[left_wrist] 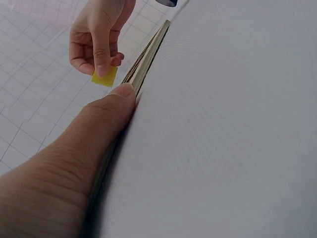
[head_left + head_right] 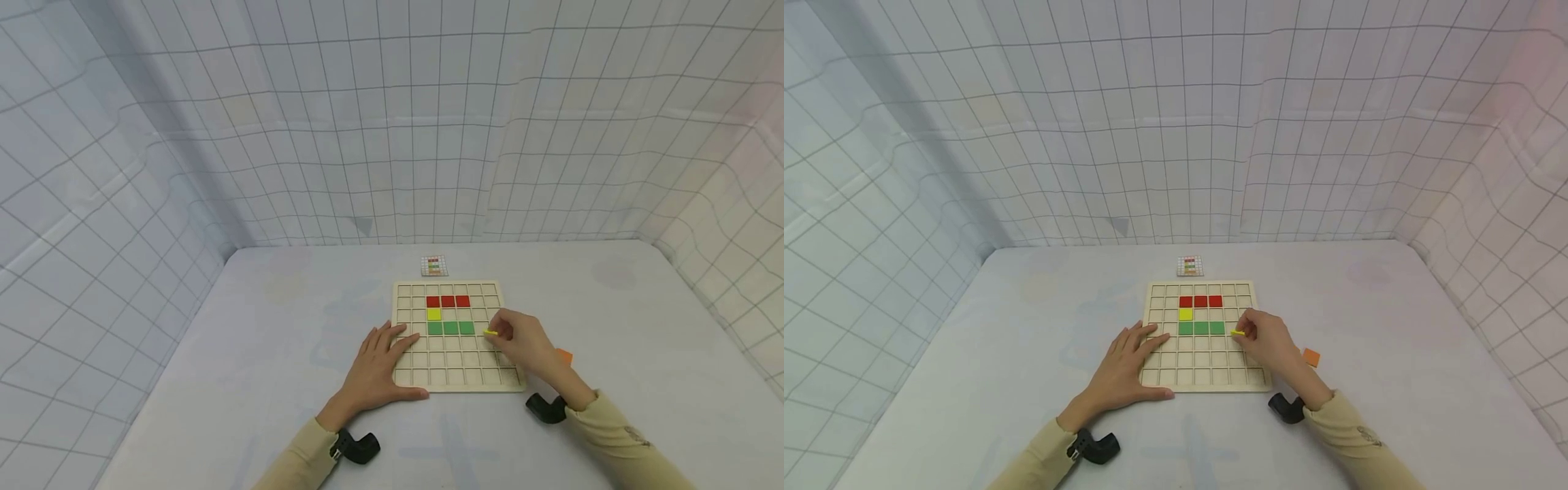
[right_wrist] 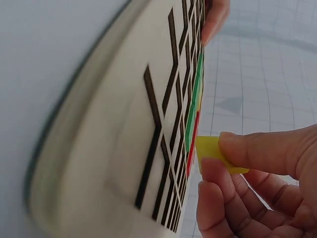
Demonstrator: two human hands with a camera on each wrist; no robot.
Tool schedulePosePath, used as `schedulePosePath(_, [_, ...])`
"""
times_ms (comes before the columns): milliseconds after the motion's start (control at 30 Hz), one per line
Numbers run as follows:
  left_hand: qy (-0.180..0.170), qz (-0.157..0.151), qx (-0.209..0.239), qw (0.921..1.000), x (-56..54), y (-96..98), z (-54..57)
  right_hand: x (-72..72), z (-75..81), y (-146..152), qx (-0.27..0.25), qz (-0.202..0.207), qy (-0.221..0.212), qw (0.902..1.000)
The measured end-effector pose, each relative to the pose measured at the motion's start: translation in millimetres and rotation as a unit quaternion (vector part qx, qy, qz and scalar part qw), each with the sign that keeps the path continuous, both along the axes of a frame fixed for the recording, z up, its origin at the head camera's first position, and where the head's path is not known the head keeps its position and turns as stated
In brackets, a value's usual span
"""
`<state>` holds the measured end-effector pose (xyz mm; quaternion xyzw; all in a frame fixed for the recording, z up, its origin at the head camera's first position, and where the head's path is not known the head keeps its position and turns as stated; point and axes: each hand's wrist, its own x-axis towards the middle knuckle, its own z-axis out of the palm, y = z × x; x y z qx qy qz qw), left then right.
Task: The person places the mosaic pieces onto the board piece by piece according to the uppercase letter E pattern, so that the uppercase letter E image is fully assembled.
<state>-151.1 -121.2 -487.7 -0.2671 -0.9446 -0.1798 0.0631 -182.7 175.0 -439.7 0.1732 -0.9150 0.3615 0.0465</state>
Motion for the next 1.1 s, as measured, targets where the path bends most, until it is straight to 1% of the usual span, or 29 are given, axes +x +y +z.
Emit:
schedulePosePath(233, [-0.001,0.003,-0.001,1.0,0.7,-0.2,-1.0,1.5,-1.9,-25,-0.006,0.062,-0.004,0.9981])
schedulePosePath(333, [0.001,0.005,-0.001,1.0,0.7,-0.6,-1.8,0.3,-0.6,-35,-0.007,0.087,-0.018,0.9961])
schedulePosePath(467, [0.002,0.004,0.001,1.0,0.4,-0.8,-2.8,-1.6,1.4,-47,-0.007,0.113,-0.034,0.993])
schedulePosePath(533, [0.002,0.004,0.002,1.0,0.2,-0.7,-2.8,-2.6,1.5,-53,-0.006,0.12,-0.033,0.9922])
schedulePosePath(700, [-0.002,0.006,0.002,1.0,0.7,-0.2,-2.1,-6.1,0.4,-64,0.0,0.126,-0.027,0.9916])
schedulePosePath(833, [-0.002,0.004,0.001,1.0,0.7,-0.3,-1.3,-8.1,1.9,-70,0.025,0.126,-0.017,0.9915])
schedulePosePath(967, [0.0,0.002,0.006,1.0,0.3,-0.4,-0.6,-9.4,3.7,-73,0.06,0.109,-0.015,0.9922])
schedulePosePath(1100, [0.002,0.0,0.008,1.0,-0.3,-0.3,-0.4,-10.1,5.3,-75,0.082,0.087,-0.015,0.9927])
